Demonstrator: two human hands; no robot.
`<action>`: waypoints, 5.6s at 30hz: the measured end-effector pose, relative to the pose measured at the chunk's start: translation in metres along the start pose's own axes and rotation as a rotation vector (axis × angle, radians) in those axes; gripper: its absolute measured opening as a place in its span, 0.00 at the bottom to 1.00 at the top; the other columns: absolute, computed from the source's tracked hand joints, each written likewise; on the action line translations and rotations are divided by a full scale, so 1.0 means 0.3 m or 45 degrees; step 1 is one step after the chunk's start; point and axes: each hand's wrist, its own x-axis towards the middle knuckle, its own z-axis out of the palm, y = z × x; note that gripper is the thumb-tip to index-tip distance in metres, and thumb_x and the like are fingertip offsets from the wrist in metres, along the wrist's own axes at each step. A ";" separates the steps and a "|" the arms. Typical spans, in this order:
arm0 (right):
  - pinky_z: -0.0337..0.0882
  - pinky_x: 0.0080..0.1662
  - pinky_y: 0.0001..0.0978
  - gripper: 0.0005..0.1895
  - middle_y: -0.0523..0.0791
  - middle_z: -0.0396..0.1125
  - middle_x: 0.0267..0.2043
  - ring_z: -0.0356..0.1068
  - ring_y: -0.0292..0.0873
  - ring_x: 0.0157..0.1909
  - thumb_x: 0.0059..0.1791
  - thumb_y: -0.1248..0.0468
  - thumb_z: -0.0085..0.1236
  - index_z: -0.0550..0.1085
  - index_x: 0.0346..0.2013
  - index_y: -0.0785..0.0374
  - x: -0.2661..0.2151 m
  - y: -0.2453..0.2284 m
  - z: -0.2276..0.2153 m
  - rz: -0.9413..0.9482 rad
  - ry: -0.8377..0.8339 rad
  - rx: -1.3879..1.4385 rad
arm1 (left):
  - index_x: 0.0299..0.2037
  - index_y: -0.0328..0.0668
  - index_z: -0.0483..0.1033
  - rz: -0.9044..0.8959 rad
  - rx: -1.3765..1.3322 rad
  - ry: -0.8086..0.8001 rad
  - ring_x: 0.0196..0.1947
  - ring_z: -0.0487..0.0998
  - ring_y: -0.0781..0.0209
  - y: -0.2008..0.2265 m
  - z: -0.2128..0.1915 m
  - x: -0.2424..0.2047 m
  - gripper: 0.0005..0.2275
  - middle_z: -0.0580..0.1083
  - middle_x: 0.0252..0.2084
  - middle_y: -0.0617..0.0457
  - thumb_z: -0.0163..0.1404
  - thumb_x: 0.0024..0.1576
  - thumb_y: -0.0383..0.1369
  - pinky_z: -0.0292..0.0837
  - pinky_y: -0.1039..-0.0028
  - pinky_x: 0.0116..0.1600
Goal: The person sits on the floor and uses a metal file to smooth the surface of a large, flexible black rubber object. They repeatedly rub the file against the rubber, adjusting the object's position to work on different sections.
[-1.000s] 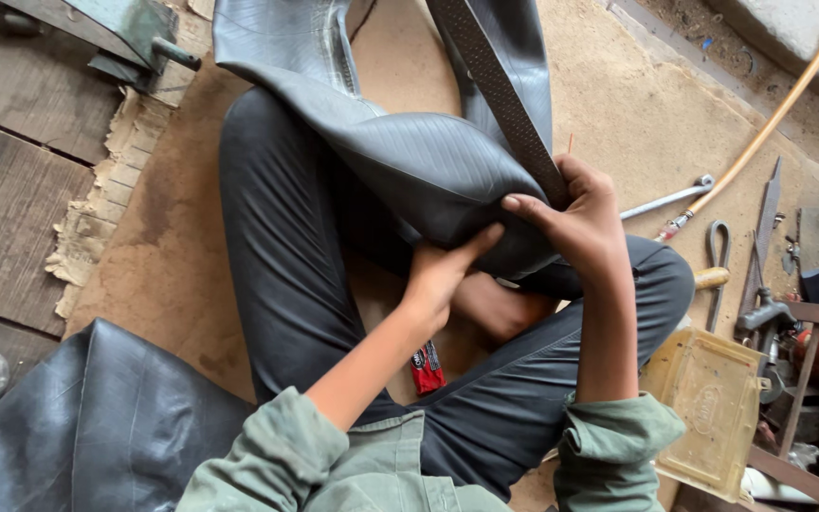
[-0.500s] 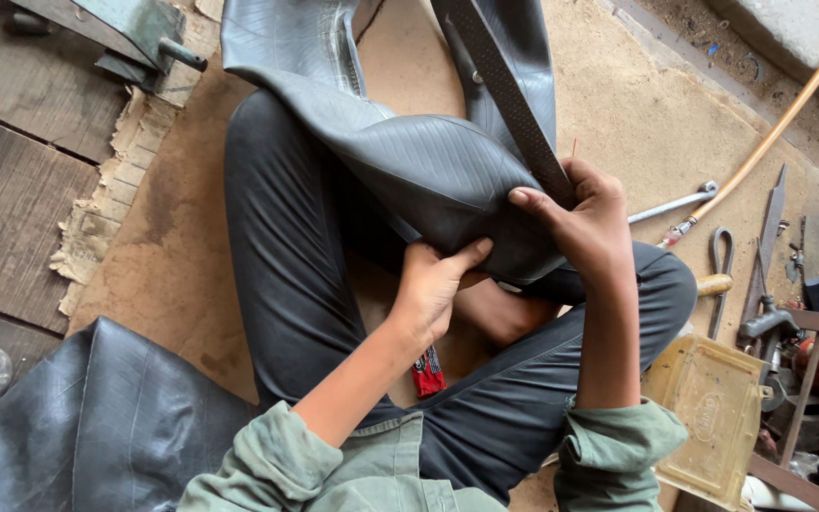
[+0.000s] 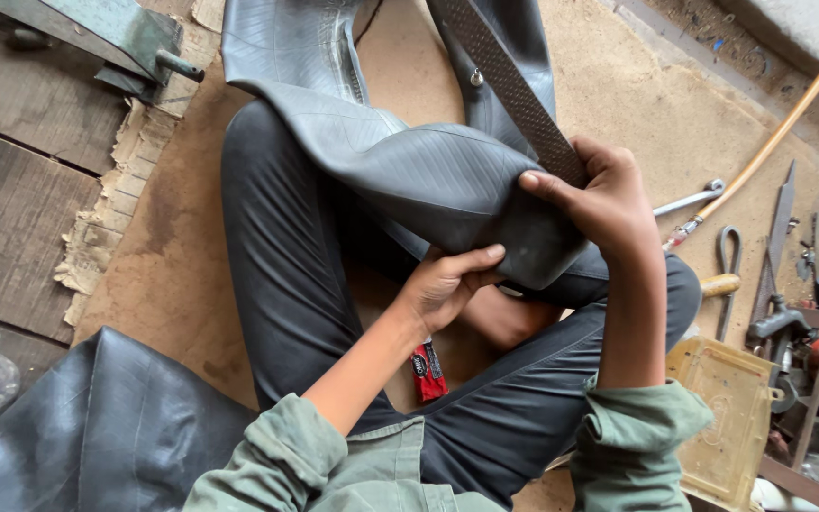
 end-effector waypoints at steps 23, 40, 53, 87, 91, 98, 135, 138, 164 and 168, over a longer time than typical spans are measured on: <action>0.58 0.29 0.28 0.13 0.39 0.59 0.22 0.55 0.30 0.27 0.51 0.60 0.67 0.74 0.33 0.67 0.001 0.063 -0.051 -0.266 0.000 -0.236 | 0.73 0.37 0.56 -0.199 -0.375 -0.205 0.72 0.65 0.50 -0.092 -0.016 0.005 0.38 0.65 0.71 0.45 0.49 0.59 0.56 0.60 0.57 0.76; 0.69 0.38 0.29 0.08 0.46 0.70 0.30 0.68 0.35 0.33 0.59 0.66 0.53 0.75 0.41 0.70 -0.036 0.261 0.111 -0.230 0.082 0.203 | 0.68 0.33 0.65 -0.151 -0.091 -0.031 0.62 0.71 0.49 -0.112 -0.167 -0.028 0.26 0.71 0.63 0.44 0.51 0.70 0.48 0.66 0.57 0.67; 0.65 0.27 0.25 0.30 0.37 0.60 0.20 0.59 0.28 0.19 0.60 0.68 0.45 0.53 0.77 0.57 -0.576 0.100 0.112 -0.302 0.624 0.426 | 0.67 0.40 0.63 -0.151 -0.167 -0.050 0.64 0.73 0.50 -0.078 -0.092 -0.032 0.28 0.71 0.64 0.47 0.49 0.63 0.49 0.70 0.53 0.68; 0.58 0.24 0.21 0.32 0.41 0.58 0.23 0.53 0.29 0.20 0.59 0.70 0.42 0.52 0.79 0.62 -0.711 0.172 0.310 0.129 0.771 0.738 | 0.50 0.20 0.79 -0.113 0.538 0.527 0.40 0.82 0.49 -0.057 0.084 -0.135 0.21 0.82 0.44 0.36 0.52 0.65 0.41 0.76 0.69 0.44; 0.57 0.23 0.21 0.31 0.41 0.57 0.23 0.54 0.30 0.20 0.59 0.70 0.42 0.53 0.78 0.61 -0.718 0.196 0.290 0.169 0.813 0.684 | 0.48 0.36 0.75 -0.265 2.061 0.357 0.48 0.77 0.58 -0.001 0.251 -0.327 0.24 0.75 0.48 0.49 0.60 0.58 0.52 0.73 0.70 0.53; 0.57 0.23 0.19 0.32 0.39 0.58 0.24 0.55 0.29 0.22 0.58 0.71 0.45 0.54 0.78 0.61 -0.756 0.255 0.301 0.128 0.798 0.796 | 0.75 0.32 0.57 1.048 3.087 -0.300 0.76 0.47 0.32 0.194 0.208 -0.060 0.52 0.53 0.77 0.41 0.66 0.37 0.45 0.37 0.32 0.73; 0.55 0.22 0.18 0.29 0.39 0.60 0.21 0.54 0.28 0.19 0.55 0.66 0.48 0.57 0.71 0.66 -0.787 0.244 0.319 0.274 0.589 0.764 | 0.65 0.34 0.73 1.243 3.003 -0.326 0.74 0.62 0.48 0.173 0.129 -0.116 0.24 0.67 0.71 0.44 0.54 0.63 0.41 0.53 0.55 0.76; 0.56 0.24 0.17 0.35 0.39 0.61 0.22 0.54 0.27 0.20 0.55 0.67 0.48 0.52 0.77 0.61 -0.810 0.236 0.348 0.291 0.540 0.657 | 0.64 0.35 0.74 1.342 2.998 -0.191 0.73 0.63 0.48 0.152 0.127 -0.137 0.22 0.67 0.71 0.46 0.54 0.64 0.40 0.52 0.53 0.75; 0.56 0.25 0.17 0.33 0.39 0.61 0.24 0.55 0.27 0.23 0.56 0.70 0.47 0.54 0.77 0.62 -0.873 0.252 0.371 0.257 0.661 0.673 | 0.38 0.39 0.80 -0.183 0.738 0.185 0.32 0.77 0.66 -0.014 0.019 -0.202 0.15 0.78 0.31 0.56 0.59 0.58 0.44 0.72 0.76 0.39; 0.56 0.24 0.17 0.34 0.39 0.61 0.23 0.55 0.27 0.21 0.55 0.70 0.47 0.54 0.77 0.62 -0.884 0.248 0.368 0.300 0.661 0.648 | 0.43 0.39 0.75 -0.059 0.240 0.343 0.45 0.81 0.62 -0.075 -0.042 -0.165 0.13 0.81 0.41 0.52 0.63 0.54 0.36 0.77 0.70 0.53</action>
